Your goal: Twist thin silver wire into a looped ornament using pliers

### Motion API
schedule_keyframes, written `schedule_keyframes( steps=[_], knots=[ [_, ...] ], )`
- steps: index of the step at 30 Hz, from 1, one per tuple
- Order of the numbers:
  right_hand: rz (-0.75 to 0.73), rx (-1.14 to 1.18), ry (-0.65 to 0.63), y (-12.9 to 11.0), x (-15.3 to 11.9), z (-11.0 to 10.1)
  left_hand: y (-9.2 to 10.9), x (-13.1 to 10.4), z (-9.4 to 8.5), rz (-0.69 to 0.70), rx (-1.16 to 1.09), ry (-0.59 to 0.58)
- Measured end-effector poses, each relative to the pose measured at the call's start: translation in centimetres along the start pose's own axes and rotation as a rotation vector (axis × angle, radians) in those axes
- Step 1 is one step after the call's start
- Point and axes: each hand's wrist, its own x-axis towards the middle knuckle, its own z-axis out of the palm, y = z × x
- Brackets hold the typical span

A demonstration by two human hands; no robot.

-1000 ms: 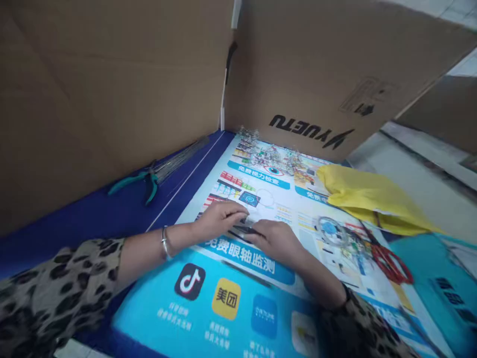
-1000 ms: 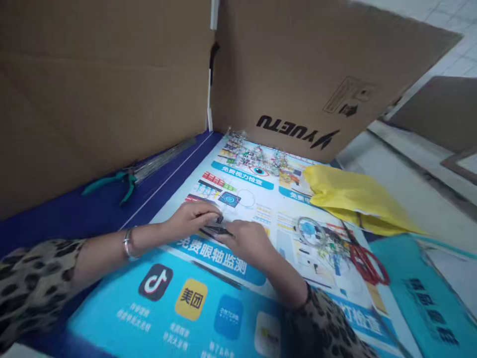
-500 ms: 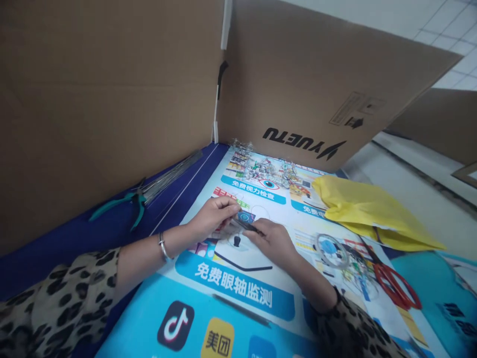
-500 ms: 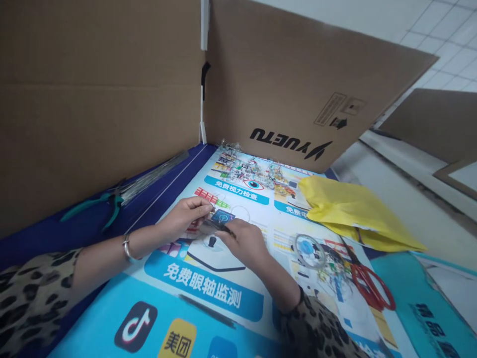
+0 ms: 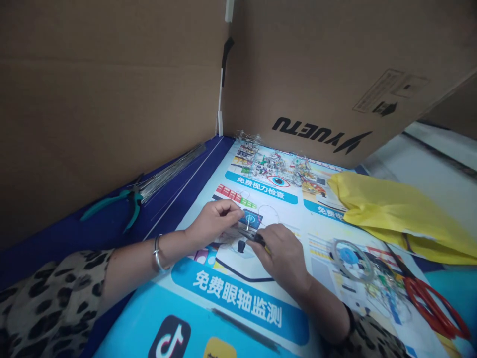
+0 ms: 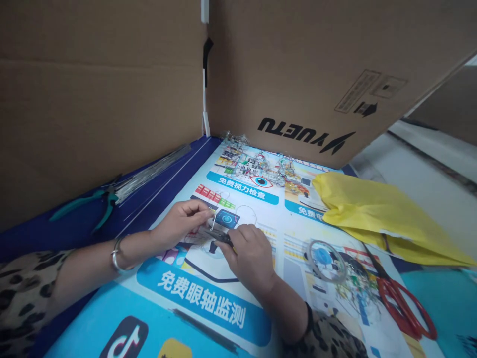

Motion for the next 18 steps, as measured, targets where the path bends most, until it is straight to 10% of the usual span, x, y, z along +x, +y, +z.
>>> schedule_keyframes(
  steps=[12, 18],
  knots=[
    [0.036, 0.004, -0.004, 0.0, -0.3, 0.2, -0.3, -0.5, 0.1, 0.256, 0.310, 0.130],
    [0.392, 0.275, -0.031, 0.3, 0.7, -0.9, -0.6, -0.4, -0.4, 0.427, 0.556, 0.259]
  ],
)
